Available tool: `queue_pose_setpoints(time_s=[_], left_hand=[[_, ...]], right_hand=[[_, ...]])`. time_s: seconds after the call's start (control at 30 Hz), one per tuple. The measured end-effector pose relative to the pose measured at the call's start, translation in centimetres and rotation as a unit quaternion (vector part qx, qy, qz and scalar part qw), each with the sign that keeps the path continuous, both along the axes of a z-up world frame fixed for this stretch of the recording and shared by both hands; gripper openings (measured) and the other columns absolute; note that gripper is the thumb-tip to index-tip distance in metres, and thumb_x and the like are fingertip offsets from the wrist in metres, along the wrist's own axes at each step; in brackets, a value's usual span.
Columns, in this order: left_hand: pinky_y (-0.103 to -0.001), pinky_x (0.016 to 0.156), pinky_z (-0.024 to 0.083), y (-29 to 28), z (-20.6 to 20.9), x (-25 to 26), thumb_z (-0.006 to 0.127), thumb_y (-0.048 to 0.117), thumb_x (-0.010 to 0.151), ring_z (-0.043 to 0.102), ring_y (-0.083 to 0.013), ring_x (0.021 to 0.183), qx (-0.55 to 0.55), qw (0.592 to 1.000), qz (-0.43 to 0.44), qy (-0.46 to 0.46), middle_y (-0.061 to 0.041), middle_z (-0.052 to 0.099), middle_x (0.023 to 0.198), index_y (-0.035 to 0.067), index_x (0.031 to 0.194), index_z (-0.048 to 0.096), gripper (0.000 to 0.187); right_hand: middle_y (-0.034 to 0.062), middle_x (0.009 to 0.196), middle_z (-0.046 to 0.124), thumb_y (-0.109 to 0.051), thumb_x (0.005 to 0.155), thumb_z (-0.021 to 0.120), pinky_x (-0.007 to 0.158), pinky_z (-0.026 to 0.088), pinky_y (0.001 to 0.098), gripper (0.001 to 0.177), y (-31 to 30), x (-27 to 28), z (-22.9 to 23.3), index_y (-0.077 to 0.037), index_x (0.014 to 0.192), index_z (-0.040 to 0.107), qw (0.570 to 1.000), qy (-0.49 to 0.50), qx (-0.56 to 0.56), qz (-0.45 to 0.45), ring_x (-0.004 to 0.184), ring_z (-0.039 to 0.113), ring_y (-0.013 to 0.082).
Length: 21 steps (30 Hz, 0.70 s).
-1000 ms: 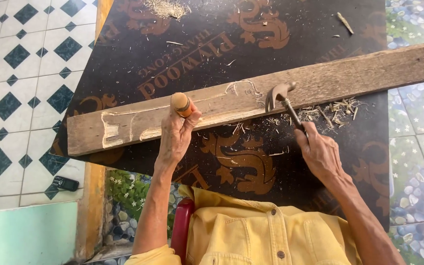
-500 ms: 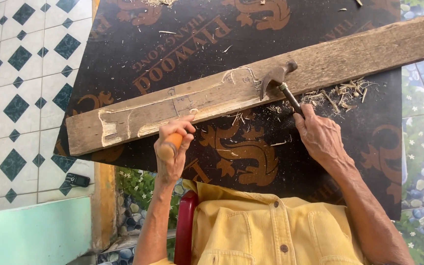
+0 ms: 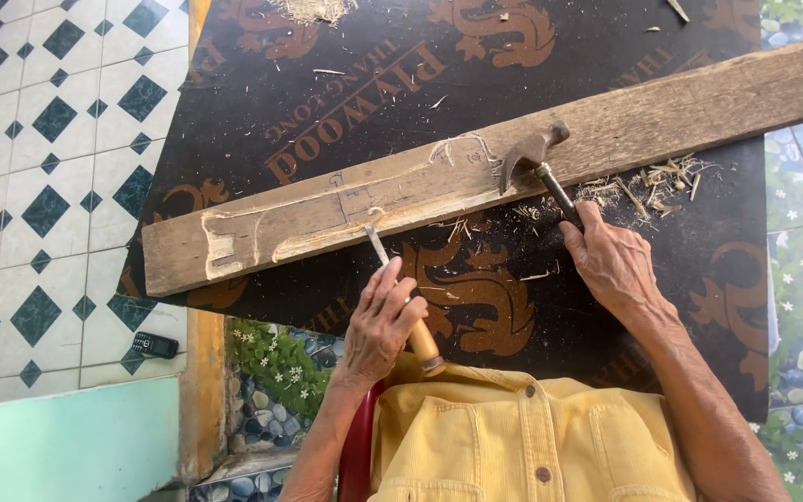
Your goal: Carving a design into a wooden plank using a hammer and chisel
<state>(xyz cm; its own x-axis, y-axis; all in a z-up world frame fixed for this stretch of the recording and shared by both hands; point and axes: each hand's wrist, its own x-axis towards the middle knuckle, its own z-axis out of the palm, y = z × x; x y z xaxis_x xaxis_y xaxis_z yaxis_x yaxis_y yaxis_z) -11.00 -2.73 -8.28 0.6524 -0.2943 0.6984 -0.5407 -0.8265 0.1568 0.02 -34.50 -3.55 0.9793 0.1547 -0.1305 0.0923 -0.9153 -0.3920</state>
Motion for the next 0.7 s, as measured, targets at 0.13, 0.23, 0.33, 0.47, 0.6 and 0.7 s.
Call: queue_pose_setpoints(time_s=[0.13,0.23,0.33,0.47,0.6,0.7], left_hand=[[-0.054,0.108,0.051,1.3,-0.6,-0.3,0.075,0.025,0.091,0.063,-0.0364,0.126,-0.037,0.999,-0.005,-0.007,-0.008,0.07,0.113,0.014,0.097,0.065,0.016],[-0.054,0.108,0.049,3.9,-1.8,0.4,0.076,0.027,0.089,0.067,-0.0319,0.118,-0.058,0.997,0.014,-0.048,-0.006,0.07,0.101,0.017,0.096,0.066,0.016],[-0.047,0.105,0.049,6.5,0.7,2.0,0.074,0.024,0.092,0.064,-0.0231,0.103,0.014,0.99,0.135,-0.046,0.0,0.063,0.093,0.02,0.097,0.063,0.013],[-0.047,0.101,0.046,10.2,1.2,4.5,0.064,0.01,0.103,0.053,-0.0261,0.091,0.05,0.963,0.264,-0.007,-0.006,0.056,0.094,0.011,0.104,0.059,0.005],[-0.05,0.108,0.042,13.1,-0.6,6.2,0.082,0.005,0.082,0.056,-0.0258,0.098,0.06,0.95,0.304,-0.041,-0.001,0.045,0.094,0.011,0.102,0.056,0.034],[-0.051,0.109,0.042,12.6,0.5,5.9,0.087,0.003,0.073,0.057,-0.0284,0.094,0.043,0.953,0.297,-0.046,-0.005,0.046,0.092,0.011,0.096,0.05,0.044]], right_hand=[[0.0232,0.089,0.076,-0.044,0.11,0.043,0.075,0.059,0.0578,0.036,0.3,-0.1,1.4,-0.013,0.128,0.049,0.998,-0.034,-0.048,0.032,0.087,0.076,0.0447],[0.0145,0.098,0.071,-0.049,0.108,0.05,0.076,0.063,0.0434,0.042,0.7,-0.8,2.6,-0.018,0.135,0.055,0.984,-0.104,-0.142,0.028,0.094,0.074,0.0308],[0.0086,0.105,0.066,-0.032,0.1,0.072,0.083,0.06,0.0422,0.033,0.7,-2.1,3.9,-0.015,0.128,0.072,0.977,-0.209,-0.013,0.029,0.108,0.065,0.029],[0.0123,0.111,0.076,-0.004,0.11,0.066,0.081,0.054,0.0358,0.009,-17.1,1.9,-14.6,-0.002,0.117,0.072,0.887,-0.401,0.184,0.139,0.095,0.069,0.0262],[0.0132,0.111,0.076,-0.003,0.111,0.065,0.082,0.053,0.036,0.009,-40.7,0.1,-31.9,-0.001,0.118,0.072,0.888,-0.389,0.18,0.166,0.095,0.069,0.0262],[0.0138,0.111,0.076,-0.003,0.112,0.065,0.083,0.053,0.0361,0.01,-45.6,1.9,-32.0,0.0,0.118,0.072,0.892,-0.377,0.177,0.178,0.096,0.069,0.0261]])
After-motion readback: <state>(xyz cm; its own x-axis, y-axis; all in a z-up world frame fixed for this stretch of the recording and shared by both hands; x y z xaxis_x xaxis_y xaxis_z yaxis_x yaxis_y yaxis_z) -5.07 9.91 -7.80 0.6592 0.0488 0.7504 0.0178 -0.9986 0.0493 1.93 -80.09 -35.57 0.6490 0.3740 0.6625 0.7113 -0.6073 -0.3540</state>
